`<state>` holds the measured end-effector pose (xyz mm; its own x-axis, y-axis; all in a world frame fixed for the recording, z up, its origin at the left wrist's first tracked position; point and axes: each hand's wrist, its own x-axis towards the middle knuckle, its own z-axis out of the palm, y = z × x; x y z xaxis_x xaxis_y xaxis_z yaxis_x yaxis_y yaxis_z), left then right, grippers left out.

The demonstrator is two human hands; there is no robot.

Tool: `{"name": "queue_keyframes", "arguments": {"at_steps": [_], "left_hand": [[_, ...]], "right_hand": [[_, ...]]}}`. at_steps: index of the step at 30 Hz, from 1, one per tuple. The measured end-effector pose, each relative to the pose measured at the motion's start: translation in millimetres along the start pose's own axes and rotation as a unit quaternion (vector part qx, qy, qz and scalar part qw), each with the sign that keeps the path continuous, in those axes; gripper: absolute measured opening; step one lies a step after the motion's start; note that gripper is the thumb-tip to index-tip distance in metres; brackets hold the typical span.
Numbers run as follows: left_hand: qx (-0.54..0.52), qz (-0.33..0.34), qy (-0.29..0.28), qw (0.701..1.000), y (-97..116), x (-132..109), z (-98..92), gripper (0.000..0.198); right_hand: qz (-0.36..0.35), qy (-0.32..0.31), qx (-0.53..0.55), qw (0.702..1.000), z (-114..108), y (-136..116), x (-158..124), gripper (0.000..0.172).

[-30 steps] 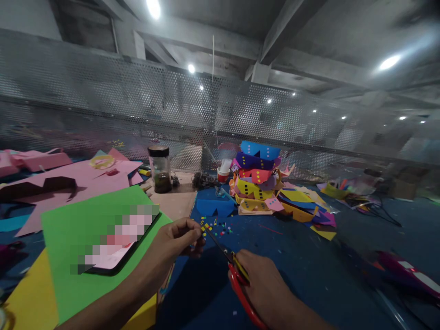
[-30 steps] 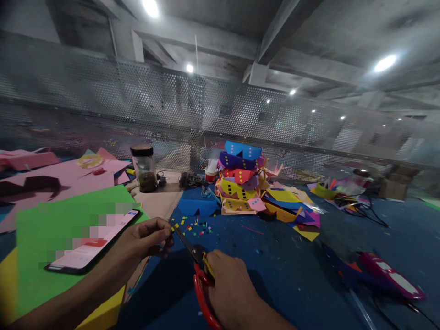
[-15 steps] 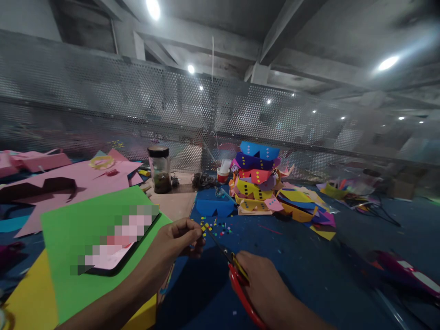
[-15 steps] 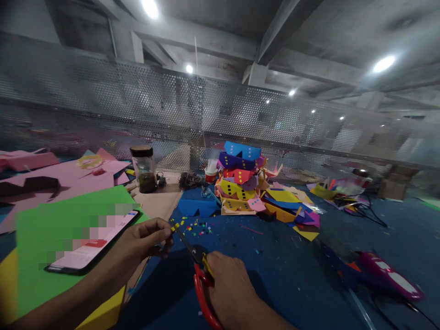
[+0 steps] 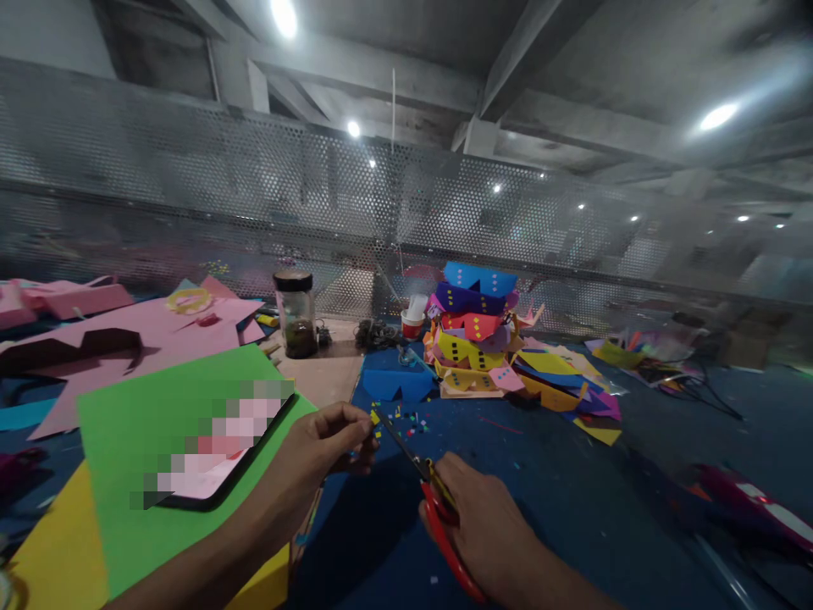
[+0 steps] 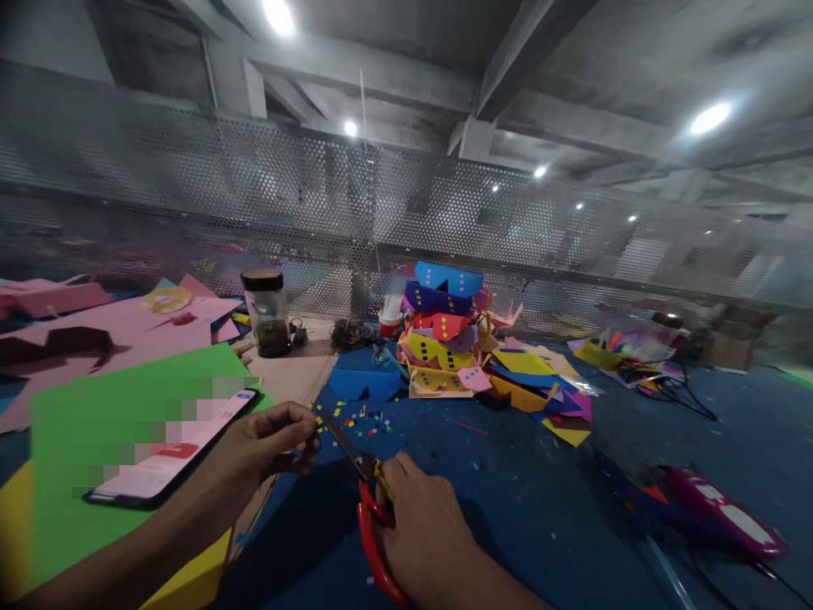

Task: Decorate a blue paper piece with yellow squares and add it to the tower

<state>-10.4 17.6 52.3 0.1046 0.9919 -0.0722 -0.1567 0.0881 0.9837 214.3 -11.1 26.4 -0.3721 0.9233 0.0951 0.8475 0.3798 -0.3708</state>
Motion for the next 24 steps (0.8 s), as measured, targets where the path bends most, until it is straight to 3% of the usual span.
{"name": "queue_keyframes", "arguments": {"at_steps": [24], "left_hand": [[-0.006,0.005,-0.016,1.0,-1.3,1.3,0.1,0.022]], "right_hand": [[-0.005,-0.005,-0.005,1.0,2.9,0.3,-3.1,0.016]]}}
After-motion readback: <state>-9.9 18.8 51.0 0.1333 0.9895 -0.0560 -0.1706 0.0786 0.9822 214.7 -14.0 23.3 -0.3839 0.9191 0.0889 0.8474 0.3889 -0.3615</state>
